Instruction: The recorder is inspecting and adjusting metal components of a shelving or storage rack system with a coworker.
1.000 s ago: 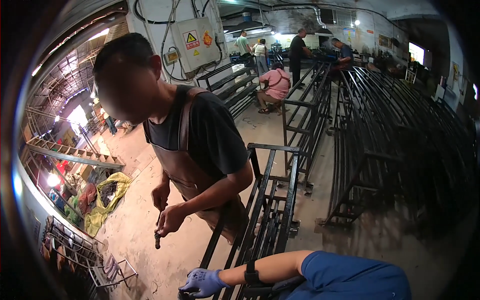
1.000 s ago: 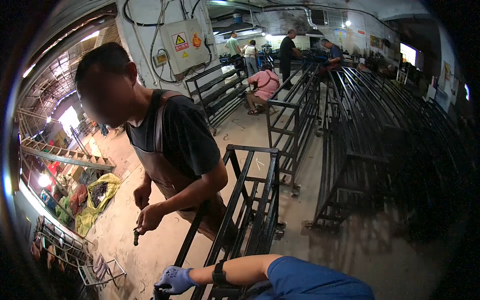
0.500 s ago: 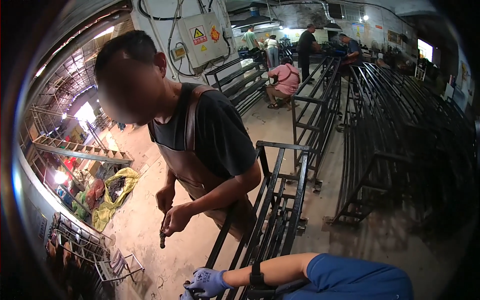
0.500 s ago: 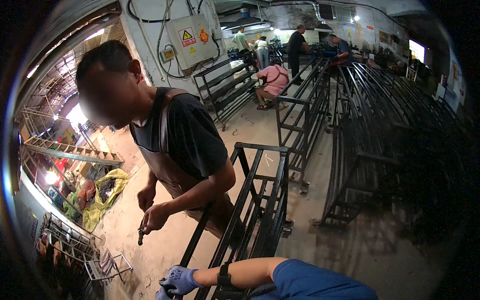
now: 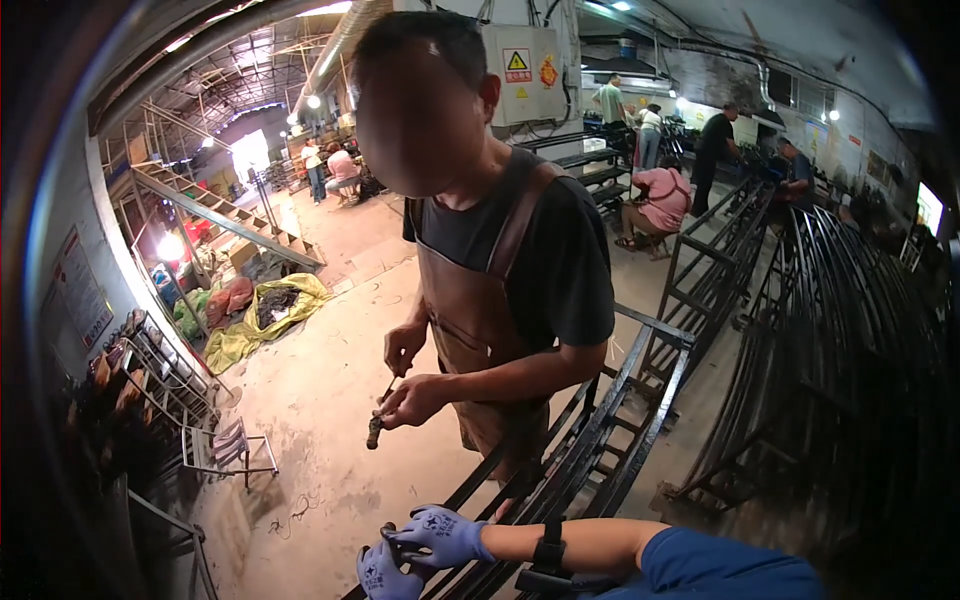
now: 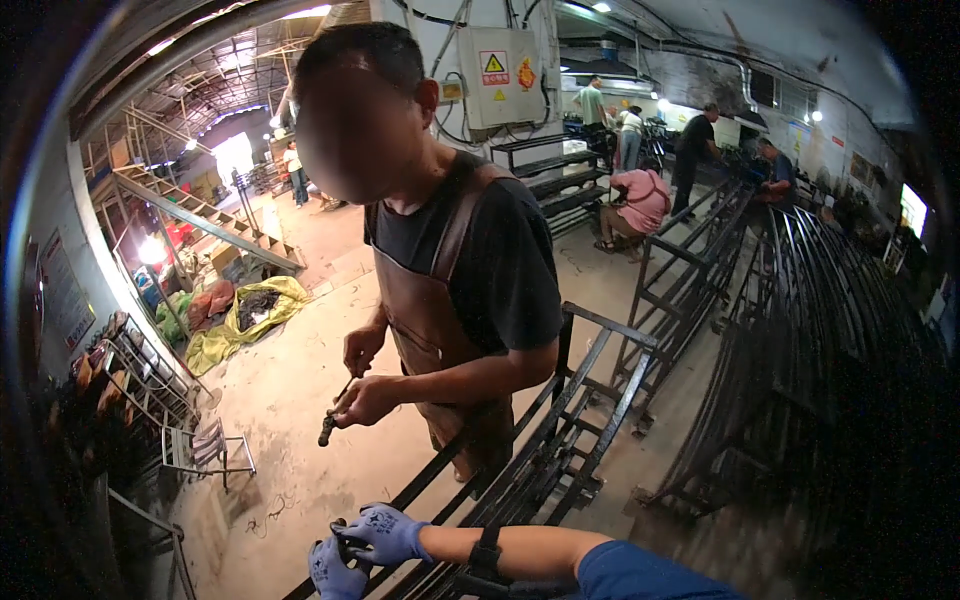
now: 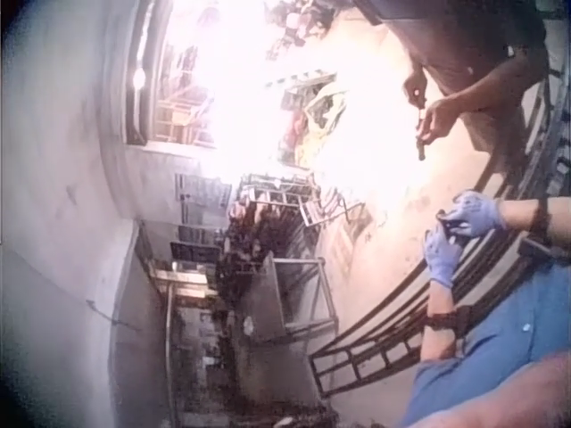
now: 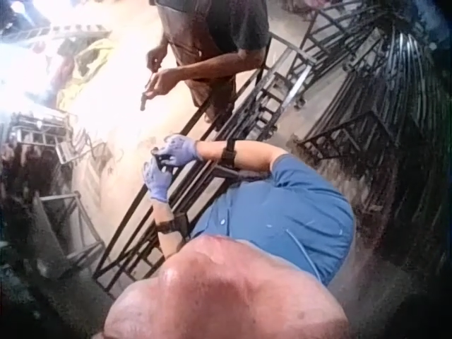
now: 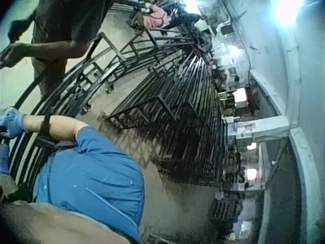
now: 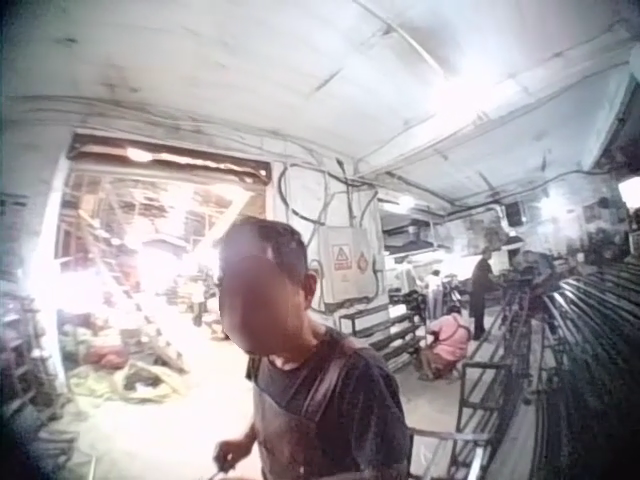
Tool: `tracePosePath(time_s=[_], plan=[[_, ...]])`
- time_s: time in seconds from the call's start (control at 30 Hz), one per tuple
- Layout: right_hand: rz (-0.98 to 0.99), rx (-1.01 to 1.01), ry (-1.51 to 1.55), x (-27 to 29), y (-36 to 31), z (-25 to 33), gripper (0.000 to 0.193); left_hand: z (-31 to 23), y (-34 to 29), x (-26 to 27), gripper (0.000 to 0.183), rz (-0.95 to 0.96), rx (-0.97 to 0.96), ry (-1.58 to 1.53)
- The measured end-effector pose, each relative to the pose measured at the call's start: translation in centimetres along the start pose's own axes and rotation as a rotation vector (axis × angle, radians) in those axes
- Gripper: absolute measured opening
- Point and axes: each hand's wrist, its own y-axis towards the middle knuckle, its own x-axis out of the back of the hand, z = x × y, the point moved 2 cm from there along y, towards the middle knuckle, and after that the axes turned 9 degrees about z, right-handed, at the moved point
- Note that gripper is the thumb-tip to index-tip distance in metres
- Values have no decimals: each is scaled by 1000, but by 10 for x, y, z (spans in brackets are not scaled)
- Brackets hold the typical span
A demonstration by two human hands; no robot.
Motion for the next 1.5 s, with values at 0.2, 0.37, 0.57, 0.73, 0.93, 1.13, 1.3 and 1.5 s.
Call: tracePosePath(time_s=[0.2,0.37,0.57,0.73,0.93,1.13,1.3,1.5], plan=[[-24,51,-14,-2,-1,-1,55,3,-1,-6,71,66,82,-16],[-11,23,-4,-6,-1,-6,55,4,0,-7,73,36,55,-28],[-40,33,-10,-1,0,-4,48,2,3,-4,73,69,77,-45],[7,20,4,2,-2,1,42,4,-1,-8,69,-39,-9,23],[-17,26,45,5,-1,4,46,8,4,-7,73,88,62,-38],[-19,-98,-19,7,-1,3,52,-4,7,1,89,18,36,-169],[-43,10,-109,-5,1,-9,50,-4,8,6,94,4,51,-133],[-19,5,-107,6,0,-1,39,-5,11,8,85,75,52,-131]])
